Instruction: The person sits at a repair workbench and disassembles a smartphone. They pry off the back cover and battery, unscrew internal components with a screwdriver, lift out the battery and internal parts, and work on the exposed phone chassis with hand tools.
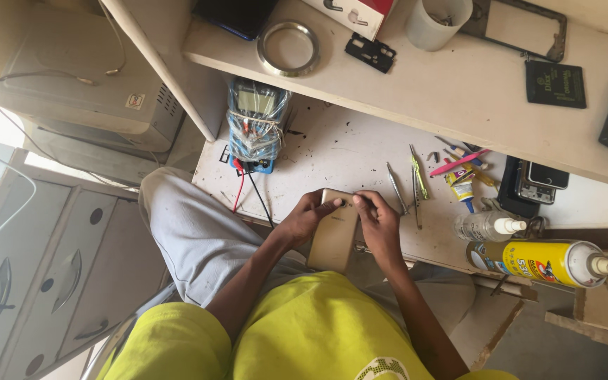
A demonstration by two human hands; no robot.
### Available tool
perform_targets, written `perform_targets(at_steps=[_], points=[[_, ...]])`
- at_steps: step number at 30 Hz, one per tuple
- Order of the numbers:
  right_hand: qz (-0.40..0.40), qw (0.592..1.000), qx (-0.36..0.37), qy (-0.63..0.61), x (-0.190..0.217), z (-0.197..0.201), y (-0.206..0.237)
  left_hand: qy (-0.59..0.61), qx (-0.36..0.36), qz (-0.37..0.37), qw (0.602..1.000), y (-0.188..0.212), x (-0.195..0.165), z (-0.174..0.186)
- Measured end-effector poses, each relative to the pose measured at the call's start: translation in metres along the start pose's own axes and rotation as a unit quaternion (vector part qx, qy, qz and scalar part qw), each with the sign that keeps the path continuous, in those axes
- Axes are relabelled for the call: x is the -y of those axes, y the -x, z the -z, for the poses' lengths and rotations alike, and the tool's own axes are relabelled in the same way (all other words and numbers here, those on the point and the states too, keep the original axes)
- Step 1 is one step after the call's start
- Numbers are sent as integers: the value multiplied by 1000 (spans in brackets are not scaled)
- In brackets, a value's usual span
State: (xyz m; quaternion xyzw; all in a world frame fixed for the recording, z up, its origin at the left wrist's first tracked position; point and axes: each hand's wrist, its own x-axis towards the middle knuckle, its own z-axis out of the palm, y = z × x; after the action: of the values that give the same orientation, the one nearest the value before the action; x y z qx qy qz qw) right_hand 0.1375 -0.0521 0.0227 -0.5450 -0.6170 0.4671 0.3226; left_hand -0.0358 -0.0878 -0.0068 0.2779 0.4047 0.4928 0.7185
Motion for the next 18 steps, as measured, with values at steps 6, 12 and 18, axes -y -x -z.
perform_targets(at_steps=[6, 12, 18], points=[[-42, 997, 25, -66, -4, 5, -6, -87, -18, -24, 996, 4, -2, -1], [-137, 971, 55, -188, 0, 10, -4, -48, -25, -51, 997, 2, 2, -1], [-167, 919, 78, -347, -9, 10, 0, -54, -21, -42, 997, 4, 1, -1]])
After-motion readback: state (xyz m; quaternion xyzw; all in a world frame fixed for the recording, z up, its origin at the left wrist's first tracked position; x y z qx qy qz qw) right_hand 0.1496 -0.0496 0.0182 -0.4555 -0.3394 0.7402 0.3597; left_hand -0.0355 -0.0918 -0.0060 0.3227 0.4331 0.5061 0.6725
